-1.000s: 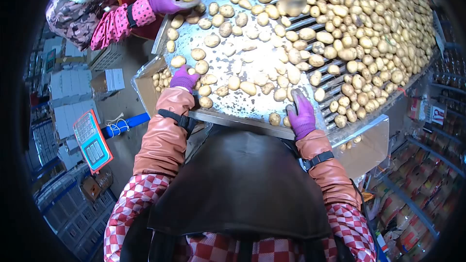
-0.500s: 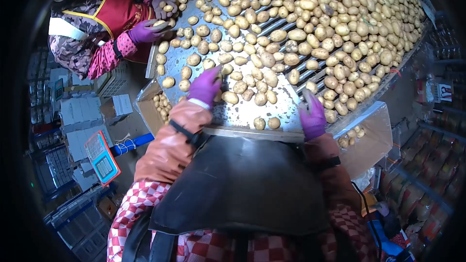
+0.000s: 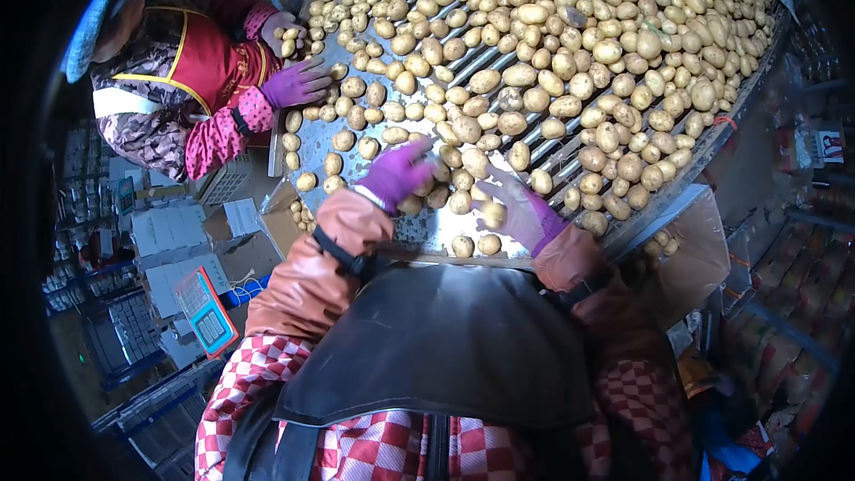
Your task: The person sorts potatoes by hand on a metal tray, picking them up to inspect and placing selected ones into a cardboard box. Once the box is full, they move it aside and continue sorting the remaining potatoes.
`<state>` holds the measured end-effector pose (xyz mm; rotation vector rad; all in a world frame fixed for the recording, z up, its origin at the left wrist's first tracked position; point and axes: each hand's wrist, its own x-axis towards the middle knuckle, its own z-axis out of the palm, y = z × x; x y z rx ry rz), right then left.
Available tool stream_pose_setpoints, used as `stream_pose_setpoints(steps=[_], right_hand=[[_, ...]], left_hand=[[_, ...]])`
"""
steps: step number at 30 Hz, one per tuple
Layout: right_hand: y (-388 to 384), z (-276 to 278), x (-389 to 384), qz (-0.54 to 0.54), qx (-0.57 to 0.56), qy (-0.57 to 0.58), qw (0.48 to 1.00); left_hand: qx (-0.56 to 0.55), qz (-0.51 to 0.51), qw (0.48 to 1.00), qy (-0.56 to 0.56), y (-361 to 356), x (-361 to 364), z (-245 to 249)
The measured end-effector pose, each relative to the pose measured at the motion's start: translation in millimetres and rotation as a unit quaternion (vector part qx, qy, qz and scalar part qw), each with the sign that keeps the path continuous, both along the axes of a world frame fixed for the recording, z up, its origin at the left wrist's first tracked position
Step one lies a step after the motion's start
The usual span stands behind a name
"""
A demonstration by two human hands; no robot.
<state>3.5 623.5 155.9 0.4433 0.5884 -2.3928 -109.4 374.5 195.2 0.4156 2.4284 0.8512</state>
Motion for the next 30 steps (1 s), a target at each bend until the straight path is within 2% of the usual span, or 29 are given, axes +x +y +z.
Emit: stream_pose_setpoints(steps=[1, 2, 3, 4, 5, 6, 9, 11, 12, 14, 15, 17, 19, 20, 24, 26, 28, 29, 30], right_hand=[[-3.1, -1.2, -2.7, 0.03, 0.049, -0.029, 0.998], [-2.5, -13.1, 1.1, 0.022, 0.039, -0.047, 0.998], [-0.8, -23.7, 6.1, 0.014, 0.029, -0.066, 0.997], [1.4, -24.5, 8.0, 0.008, 0.05, -0.073, 0.996], [1.2, -19.4, 6.3, 0.001, 0.069, -0.079, 0.994], [0.2, -14.1, 2.5, -0.007, 0.088, -0.084, 0.993], [3.6, 17.1, -25.2, 0.012, 0.291, 0.063, 0.954], [2.1, 12.6, -52.7, -0.032, 0.349, 0.138, 0.926], [1.8, -0.9, -76.6, -0.047, 0.477, 0.305, 0.823], [-9.7, -2.4, -119.6, -0.041, 0.602, 0.422, 0.676], [-25.3, 11.8, -140.4, -0.023, 0.625, 0.389, 0.676], [-52.4, -8.0, -179.1, 0.013, 0.754, 0.478, 0.451], [-93.4, 5.0, -203.1, 0.276, 0.803, 0.367, 0.38], [-110.4, -17.6, -205.6, 0.305, 0.844, 0.371, 0.238], [-134.8, -44.4, -218.4, 0.324, 0.886, 0.246, 0.224], [-128.0, -64.9, -225.1, 0.346, 0.861, 0.267, 0.262], [-114.5, -36.6, -212.7, 0.359, 0.856, 0.291, 0.232], [-107.0, -34.3, -212.7, 0.348, 0.849, 0.265, 0.295], [-95.6, -40.1, -206.3, 0.314, 0.848, 0.276, 0.327]], left_hand=[[-0.025, 0.049, 0.994, 0.093, -0.5, -20.2, -11.9], [-0.118, 0.042, 0.988, 0.093, 3.2, -45.9, 3.2], [-0.158, 0.043, 0.97, 0.179, -6.5, -59.3, -22.3], [-0.149, 0.031, 0.963, 0.221, -12.6, -72.9, -52.2], [-0.141, 0.02, 0.954, 0.263, -9.9, -80.8, -55.7], [-0.162, 0.01, 0.955, 0.246, -7.3, -86.2, -59.1], [-0.203, -0.019, 0.956, 0.211, 1.5, -96.5, -59.1], [-0.205, -0.026, 0.955, 0.211, -4.3, -94.7, -60.6], [-0.193, -0.034, 0.954, 0.229, -6.8, -94.4, -61.9], [-0.216, -0.036, 0.959, 0.178, -3.4, -101.1, -60.1], [-0.227, -0.035, 0.961, 0.154, 0.8, -104.0, -60.7], [-0.26, 0.003, 0.955, 0.14, 11.2, -106.1, -75.4], [-0.279, 0.04, 0.953, 0.116, 15.5, -108.5, -91.9], [-0.263, 0.062, 0.956, 0.113, 14.2, -108.6, -98.4], [-0.219, 0.095, 0.968, 0.076, 7.3, -97.3, -83.4], [-0.216, 0.086, 0.969, 0.078, 4.3, -97.4, -84.5], [-0.203, 0.083, 0.97, 0.1, -1.7, -99.8, -85.5], [-0.194, 0.09, 0.972, 0.098, -3.9, -102.5, -83.3], [-0.185, 0.097, 0.973, 0.094, -4.9, -104.2, -80.4]])
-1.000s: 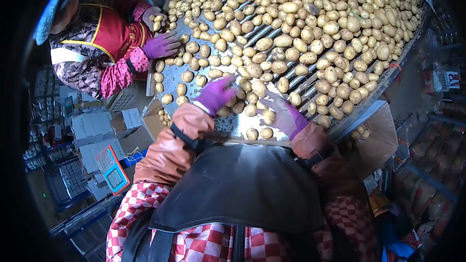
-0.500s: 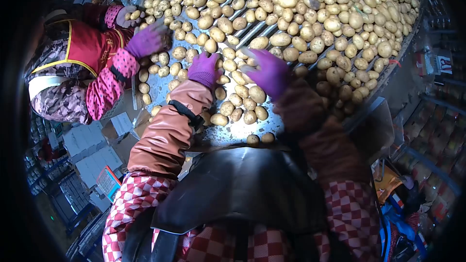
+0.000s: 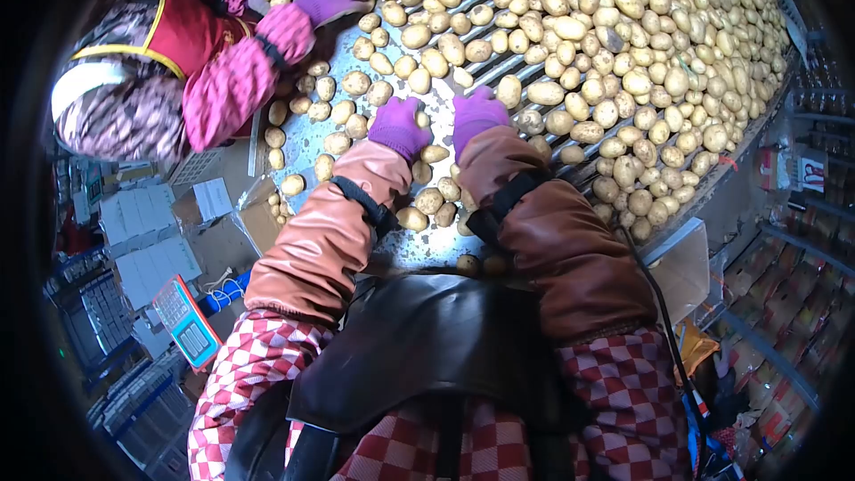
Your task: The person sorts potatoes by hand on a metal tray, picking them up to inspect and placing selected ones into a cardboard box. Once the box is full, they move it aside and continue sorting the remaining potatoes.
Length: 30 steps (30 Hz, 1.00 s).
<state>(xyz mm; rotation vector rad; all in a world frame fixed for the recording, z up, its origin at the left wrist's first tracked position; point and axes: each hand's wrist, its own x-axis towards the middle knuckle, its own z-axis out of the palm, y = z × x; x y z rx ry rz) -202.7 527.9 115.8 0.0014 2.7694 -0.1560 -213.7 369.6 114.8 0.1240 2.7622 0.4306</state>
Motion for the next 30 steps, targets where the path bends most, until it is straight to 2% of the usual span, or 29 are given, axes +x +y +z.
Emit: stream_pose_setpoints(steps=[2, 5, 6, 7, 8, 9, 11, 13, 15, 17, 18, 19, 21, 22, 23, 24, 25, 26, 27, 28, 29, 30], right_hand=[[12.5, 2.0, 10.0, -0.03, -0.041, 0.013, 0.999], [37.1, -1.8, 2.0, -0.036, -0.147, 0.045, 0.987], [38.5, 12.9, 4.3, -0.057, -0.171, 0.068, 0.981], [41.9, 27.5, 8.9, -0.056, -0.199, 0.08, 0.975], [38.6, 26.4, 19.0, -0.108, -0.381, 0.059, 0.916], [31.4, 34.1, 32.1, -0.158, -0.547, 0.035, 0.821], [11.4, 58.2, 63.7, -0.199, -0.725, -0.197, 0.63], [-25.7, 56.5, 96.1, -0.211, -0.714, -0.275, 0.608], [-82.6, 58.9, 117.0, -0.188, -0.717, -0.332, 0.583], [-149.7, 57.0, 129.5, -0.152, -0.725, -0.365, 0.564], [-185.0, 56.2, 134.1, -0.127, -0.731, -0.374, 0.556], [-216.7, 54.0, 138.9, -0.102, -0.737, -0.375, 0.553], [-260.2, 47.6, 149.0, -0.043, -0.735, -0.352, 0.578], [-267.0, 50.9, 151.8, -0.026, -0.72, -0.345, 0.602], [-265.1, 61.8, 153.9, -0.015, -0.678, -0.342, 0.65], [-241.4, 90.0, 145.2, 0.095, -0.61, -0.268, 0.739], [-226.5, 60.9, 150.8, 0.158, -0.541, -0.11, 0.819], [-209.3, 28.4, 156.3, 0.214, -0.45, 0.053, 0.866], [-176.7, 18.5, 147.6, 0.204, -0.437, 0.094, 0.871], [-136.8, -3.0, 146.1, 0.225, -0.323, 0.188, 0.9], [-91.6, -16.6, 134.6, 0.249, -0.225, 0.18, 0.924], [-55.8, 14.1, 129.6, 0.167, -0.055, -0.003, 0.984]], left_hand=[[0.054, 0.026, 0.998, 0.016, -1.6, 3.0, 14.1], [0.235, 0.07, 0.963, 0.112, 1.1, 14.5, -1.0], [0.407, 0.142, 0.902, -0.039, 5.7, 27.9, 11.2], [0.531, 0.249, 0.792, -0.168, 10.3, 41.4, 23.2], [0.588, 0.263, 0.742, -0.185, 7.3, 55.3, 38.3], [0.642, 0.273, 0.687, -0.203, 3.2, 68.7, 49.3], [0.653, 0.296, 0.649, -0.254, -13.1, 99.1, 70.9], [0.633, 0.255, 0.674, -0.284, -52.4, 127.3, 61.6], [0.633, 0.26, 0.661, -0.308, -107.8, 155.5, 54.7], [0.641, 0.314, 0.64, -0.286, -165.3, 187.8, 64.1], [0.584, 0.363, 0.688, -0.233, -184.3, 199.4, 92.0], [0.559, 0.365, 0.716, -0.202, -216.3, 212.2, 86.9], [0.619, 0.464, 0.63, -0.072, -270.1, 236.8, 66.9], [0.575, 0.519, 0.632, -0.034, -280.8, 239.0, 72.8], [0.528, 0.57, 0.63, 0.004, -293.5, 242.2, 76.7], [0.461, 0.538, 0.705, 0.021, -328.2, 249.8, 38.5], [0.392, 0.498, 0.772, 0.036, -355.8, 255.9, -0.8], [0.354, 0.446, 0.816, 0.099, -330.9, 251.4, 12.6], [0.256, 0.42, 0.865, 0.1, -299.6, 235.8, 46.3], [0.288, 0.385, 0.869, 0.122, -296.5, 231.0, 31.0], [0.319, 0.347, 0.87, 0.144, -293.3, 225.1, 15.5], [0.323, 0.353, 0.87, 0.12, -278.3, 214.9, 23.7]])
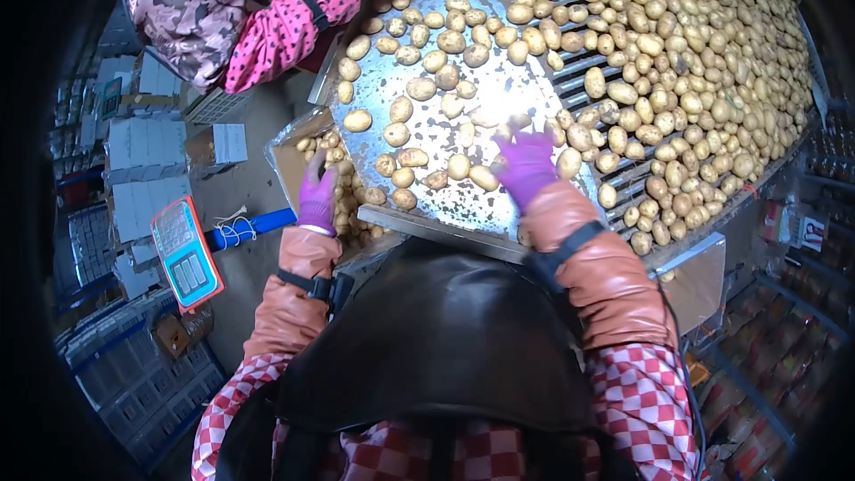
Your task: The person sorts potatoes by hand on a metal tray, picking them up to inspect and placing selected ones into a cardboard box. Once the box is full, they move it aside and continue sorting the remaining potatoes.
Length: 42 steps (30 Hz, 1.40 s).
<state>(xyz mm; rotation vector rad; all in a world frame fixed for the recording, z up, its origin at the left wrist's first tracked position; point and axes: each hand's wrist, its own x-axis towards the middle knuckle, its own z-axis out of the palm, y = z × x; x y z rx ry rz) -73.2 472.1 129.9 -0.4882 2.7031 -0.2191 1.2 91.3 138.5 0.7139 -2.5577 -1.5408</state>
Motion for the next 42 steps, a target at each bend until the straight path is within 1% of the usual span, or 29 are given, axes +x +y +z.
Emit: stream_pose_setpoints(steps=[1, 2, 3, 4, 5, 7, 8, 9, 10, 11, 12, 15, 18, 19, 20, 21, 23, 24, 25, 26, 27, 29, 30, 33, 34, 37, 38, 41, 42], right_hand=[[44.0, -7.5, 9.6, 0.024, -0.09, 0.13, 0.987], [81.5, -21.2, 13.2, 0.083, -0.029, 0.187, 0.978], [99.6, -7.6, 18.8, 0.045, 0.001, 0.206, 0.978], [114.6, 7.0, 26.9, 0.002, 0.029, 0.209, 0.978], [128.2, 16.3, 36.5, -0.043, 0.058, 0.212, 0.975], [148.0, 2.9, 60.2, -0.171, 0.041, 0.185, 0.967], [157.0, -2.8, 74.8, -0.235, 0.033, 0.167, 0.957], [164.4, -2.9, 91.8, -0.252, 0.009, 0.197, 0.948], [167.7, -2.7, 108.9, -0.266, -0.016, 0.226, 0.937], [164.3, 2.1, 122.2, -0.276, -0.043, 0.258, 0.925], [163.6, 10.7, 136.3, -0.295, -0.037, 0.239, 0.924], [169.0, 23.0, 163.9, -0.328, -0.085, 0.237, 0.911], [180.1, 26.5, 182.2, -0.349, -0.13, 0.268, 0.889], [182.7, 26.1, 188.8, -0.36, -0.145, 0.277, 0.879], [183.8, 24.4, 193.2, -0.367, -0.153, 0.277, 0.875], [183.5, 21.0, 196.3, -0.374, -0.162, 0.277, 0.87], [178.9, 11.0, 194.0, -0.377, -0.16, 0.282, 0.867], [174.7, 4.3, 193.9, -0.374, -0.146, 0.287, 0.87], [172.0, 1.1, 194.9, -0.371, -0.129, 0.291, 0.872], [166.2, 2.0, 191.0, -0.399, -0.135, 0.246, 0.873], [168.1, -11.0, 194.4, -0.385, -0.12, 0.264, 0.876], [167.1, -6.5, 186.9, -0.356, -0.083, 0.263, 0.893], [171.5, -9.1, 187.8, -0.353, -0.064, 0.265, 0.895], [177.4, -15.6, 185.0, -0.34, -0.034, 0.263, 0.902], [178.9, -16.5, 184.9, -0.339, -0.035, 0.259, 0.904], [183.5, -21.5, 186.7, -0.338, -0.039, 0.246, 0.907], [184.8, -22.8, 186.9, -0.335, -0.034, 0.241, 0.91], [192.1, -24.2, 192.0, -0.322, -0.05, 0.254, 0.911], [193.4, -25.3, 192.0, -0.316, -0.064, 0.264, 0.909]], left_hand=[[0.014, -0.005, 1.0, -0.022, 20.4, -12.6, 18.5], [-0.008, -0.021, 1.0, -0.015, 25.7, -25.7, 14.0], [-0.03, -0.036, 0.999, -0.008, 31.0, -39.0, 9.4], [-0.085, -0.061, 0.994, 0.026, 20.1, -50.4, -19.7], [-0.14, -0.088, 0.984, 0.062, 12.8, -66.1, -37.4], [-0.178, -0.065, 0.98, 0.066, 10.9, -105.6, -31.6], [-0.216, -0.083, 0.972, -0.028, 7.7, -127.6, -25.8], [-0.256, -0.11, 0.953, -0.12, 4.8, -149.6, -19.2], [-0.29, -0.134, 0.929, -0.184, 2.3, -165.5, -18.9], [-0.313, -0.154, 0.908, -0.23, 2.8, -175.2, -19.7], [-0.322, -0.158, 0.905, -0.23, 3.1, -181.8, -19.9], [-0.311, -0.143, 0.918, -0.2, 3.9, -185.4, -19.2], [-0.289, -0.097, 0.948, -0.089, -3.9, -158.2, -3.8], [-0.346, -0.089, 0.934, -0.029, -7.2, -138.0, 4.1], [-0.427, -0.089, 0.9, 0.025, -10.7, -115.8, 10.8], [-0.509, -0.076, 0.854, 0.077, -14.1, -93.5, 17.7], [-0.469, -0.1, 0.877, 0.009, -17.2, -60.0, 18.7], [-0.377, -0.13, 0.917, -0.025, -13.2, -48.0, 0.5], [-0.278, -0.161, 0.945, -0.061, -2.1, -37.8, -15.8], [-0.258, -0.224, 0.934, -0.102, 24.6, -34.6, -10.1], [-0.234, -0.289, 0.918, -0.14, 55.1, -34.6, -5.2], [-0.329, -0.301, 0.87, -0.21, 95.3, -35.6, -11.6], [-0.34, -0.283, 0.868, -0.225, 105.7, -37.6, -16.9], [-0.35, -0.287, 0.854, -0.257, 119.9, -38.3, -27.4], [-0.351, -0.259, 0.866, -0.245, 123.4, -37.4, -28.2], [-0.339, -0.258, 0.895, -0.133, 106.1, -31.6, -38.6], [-0.339, -0.275, 0.891, -0.123, 103.3, -30.9, -29.7], [-0.322, -0.259, 0.906, 0.09, 81.6, -12.9, -12.9], [-0.32, -0.226, 0.915, 0.097, 58.2, -7.9, -12.4]])
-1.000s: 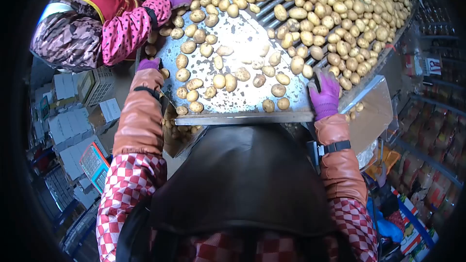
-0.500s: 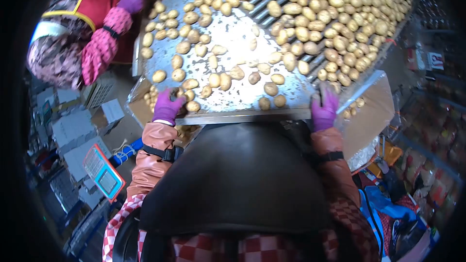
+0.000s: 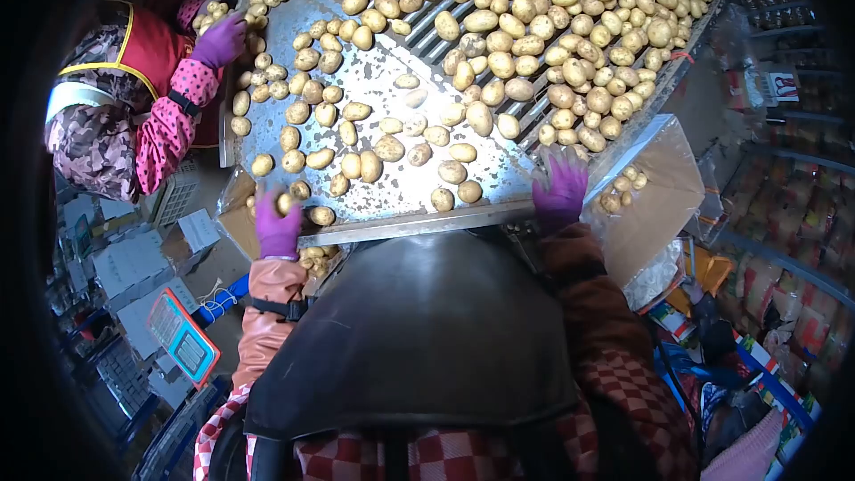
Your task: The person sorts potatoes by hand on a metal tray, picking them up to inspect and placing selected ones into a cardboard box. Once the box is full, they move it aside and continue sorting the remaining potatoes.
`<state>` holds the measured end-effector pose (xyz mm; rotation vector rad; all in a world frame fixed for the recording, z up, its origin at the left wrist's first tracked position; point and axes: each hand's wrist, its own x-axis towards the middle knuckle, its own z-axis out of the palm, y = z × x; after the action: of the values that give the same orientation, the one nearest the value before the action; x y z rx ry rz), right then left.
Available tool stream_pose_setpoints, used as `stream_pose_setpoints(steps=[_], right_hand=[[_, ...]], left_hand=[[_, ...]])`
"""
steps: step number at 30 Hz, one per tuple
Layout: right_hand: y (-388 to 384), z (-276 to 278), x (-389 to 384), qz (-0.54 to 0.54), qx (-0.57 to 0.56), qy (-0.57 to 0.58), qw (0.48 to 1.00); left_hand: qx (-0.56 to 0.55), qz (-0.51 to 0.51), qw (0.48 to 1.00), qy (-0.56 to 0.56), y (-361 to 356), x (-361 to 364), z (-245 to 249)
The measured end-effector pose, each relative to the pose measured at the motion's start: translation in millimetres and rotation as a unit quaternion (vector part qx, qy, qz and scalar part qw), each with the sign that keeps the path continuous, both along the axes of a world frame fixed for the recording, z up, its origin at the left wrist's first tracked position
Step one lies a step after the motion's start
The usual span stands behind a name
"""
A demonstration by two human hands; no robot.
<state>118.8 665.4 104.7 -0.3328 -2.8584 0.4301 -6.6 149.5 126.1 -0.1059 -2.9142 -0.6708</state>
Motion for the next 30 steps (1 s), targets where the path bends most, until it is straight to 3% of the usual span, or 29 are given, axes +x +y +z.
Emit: stream_pose_setpoints(steps=[1, 4, 7, 11, 15, 19, 22, 23, 25, 28, 30], right_hand=[[0.6, 0.6, -0.9, 0.0, -0.007, 0.005, 1.0], [2.7, 8.1, -0.7, -0.004, -0.021, 0.008, 1.0], [-0.6, 10.2, 1.5, 0.0, -0.021, -0.008, 1.0], [2.8, 10.3, -2.3, 0.01, -0.002, -0.02, 1.0], [1.6, 13.6, 2.9, 0.016, 0.002, -0.027, 1.0], [1.4, 24.3, 2.1, 0.031, 0.008, 0.017, 0.999], [-13.7, 43.2, -17.3, 0.137, -0.17, 0.009, 0.976], [-22.8, 42.8, -23.5, 0.198, -0.143, -0.006, 0.97], [-44.9, 62.6, -47.4, 0.23, -0.128, -0.332, 0.906], [-65.1, 55.0, -59.1, 0.259, -0.074, -0.385, 0.883], [-69.6, 40.9, -56.2, 0.25, -0.083, -0.352, 0.898]], left_hand=[[0.01, 0.028, 0.999, 0.018, -19.8, 4.6, 0.7], [-0.124, 0.206, 0.965, -0.101, -24.5, 12.3, 31.2], [0.059, -0.053, 0.996, -0.044, 33.3, -5.2, 15.6], [0.12, -0.285, 0.946, -0.093, 190.0, -23.2, 36.5], [-0.121, -0.197, 0.942, -0.244, 267.5, -38.5, 22.7], [-0.153, -0.15, 0.929, -0.301, 275.7, -40.6, 0.4], [-0.182, -0.15, 0.93, -0.281, 278.7, -31.5, -4.4], [-0.191, -0.151, 0.929, -0.279, 279.2, -32.2, -9.1], [-0.184, -0.169, 0.918, -0.307, 276.5, -42.1, -8.1], [-0.165, -0.194, 0.901, -0.35, 274.6, -60.7, 5.0], [-0.149, -0.207, 0.888, -0.383, 263.8, -67.3, 8.3]])
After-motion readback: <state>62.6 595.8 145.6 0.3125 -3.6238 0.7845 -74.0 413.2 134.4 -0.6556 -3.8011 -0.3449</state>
